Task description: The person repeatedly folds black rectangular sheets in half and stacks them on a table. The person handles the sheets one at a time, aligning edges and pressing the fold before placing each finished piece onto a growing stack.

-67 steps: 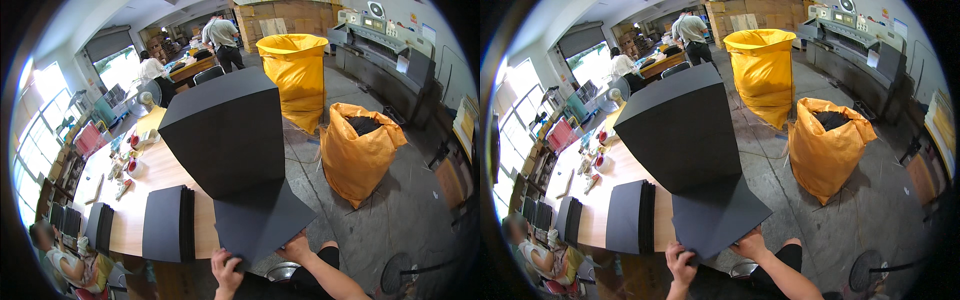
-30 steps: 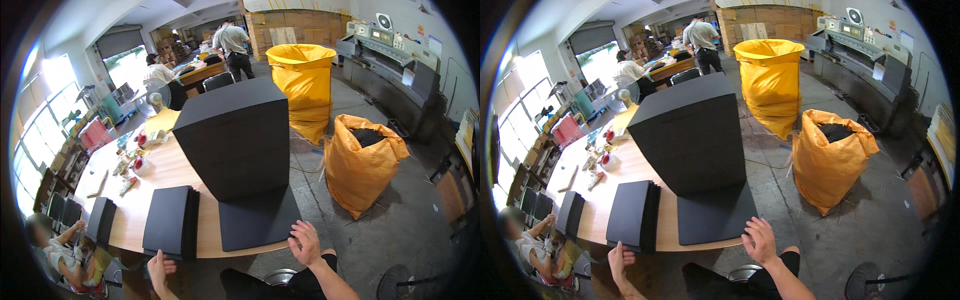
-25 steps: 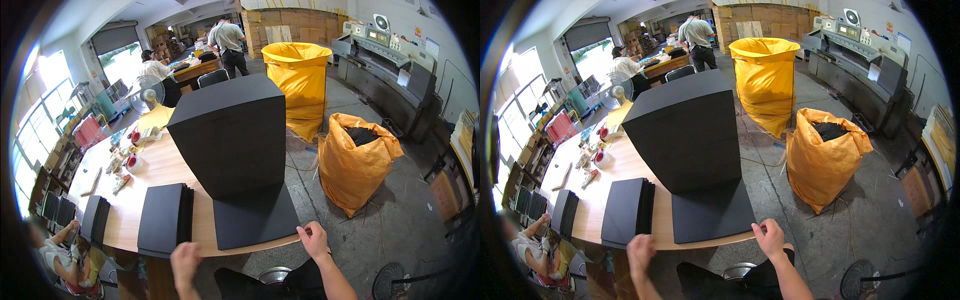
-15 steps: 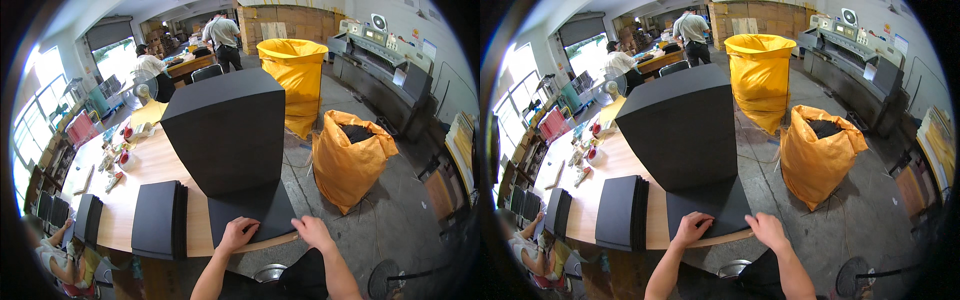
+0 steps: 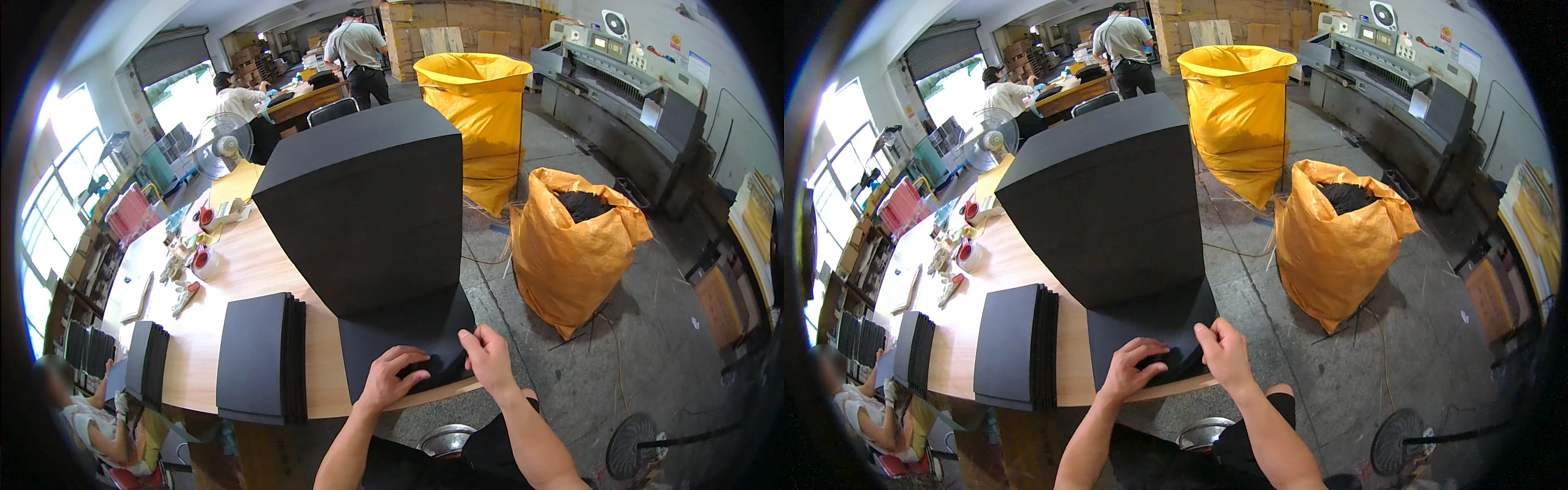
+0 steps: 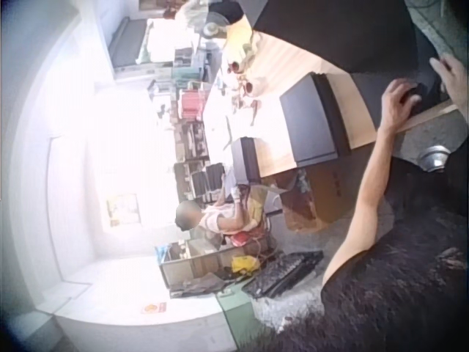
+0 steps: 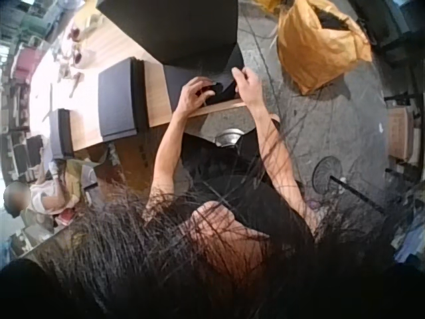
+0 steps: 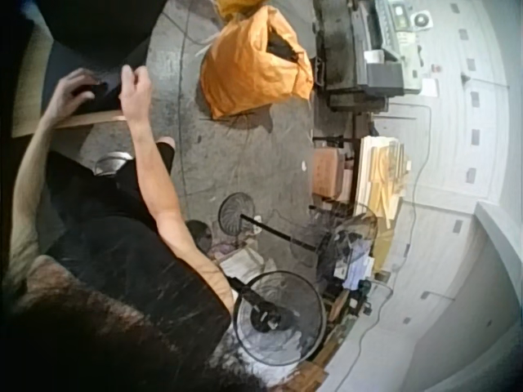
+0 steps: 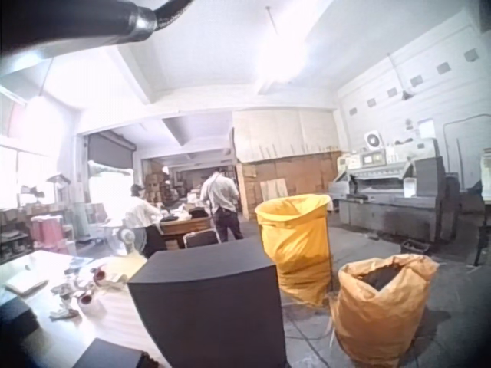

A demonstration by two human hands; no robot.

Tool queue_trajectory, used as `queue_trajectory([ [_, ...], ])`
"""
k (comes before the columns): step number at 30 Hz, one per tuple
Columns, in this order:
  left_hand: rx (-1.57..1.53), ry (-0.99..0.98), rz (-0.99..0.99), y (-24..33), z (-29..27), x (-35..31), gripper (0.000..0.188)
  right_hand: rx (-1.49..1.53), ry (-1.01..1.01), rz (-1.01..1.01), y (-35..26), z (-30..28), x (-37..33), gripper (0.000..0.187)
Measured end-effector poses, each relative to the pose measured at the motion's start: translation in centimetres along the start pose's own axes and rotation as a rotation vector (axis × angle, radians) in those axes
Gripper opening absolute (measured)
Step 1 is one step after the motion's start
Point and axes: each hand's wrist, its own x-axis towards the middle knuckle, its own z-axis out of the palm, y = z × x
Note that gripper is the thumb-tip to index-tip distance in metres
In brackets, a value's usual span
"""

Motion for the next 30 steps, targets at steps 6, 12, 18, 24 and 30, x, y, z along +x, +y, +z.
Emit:
queue_trajectory([
  [6,-0.029,-0.024,0.015,0.7,-0.5,0.5,0.047,0.51,-0.074,0.16,0.6,-0.4,0.7,0.033],
  [12,-0.073,-0.037,-0.003,-0.5,-0.4,0.1,0.049,0.471,-0.089,0.129,1.2,-0.8,0.5,0.036],
  [18,-0.142,-0.022,-0.068,-0.5,-0.4,0.1,0.05,0.559,-0.082,0.127,1.2,-1.0,0.1,0.042],
  [24,-0.031,0.041,-0.088,0.6,0.2,0.3,0.044,-0.018,0.07,-0.038,1.5,-0.1,0.6,0.043],
  [30,0.072,-0.018,0.008,1.0,-0.3,0.5,0.051,0.414,-0.09,0.146,0.7,-0.7,1.2,0.035],
])
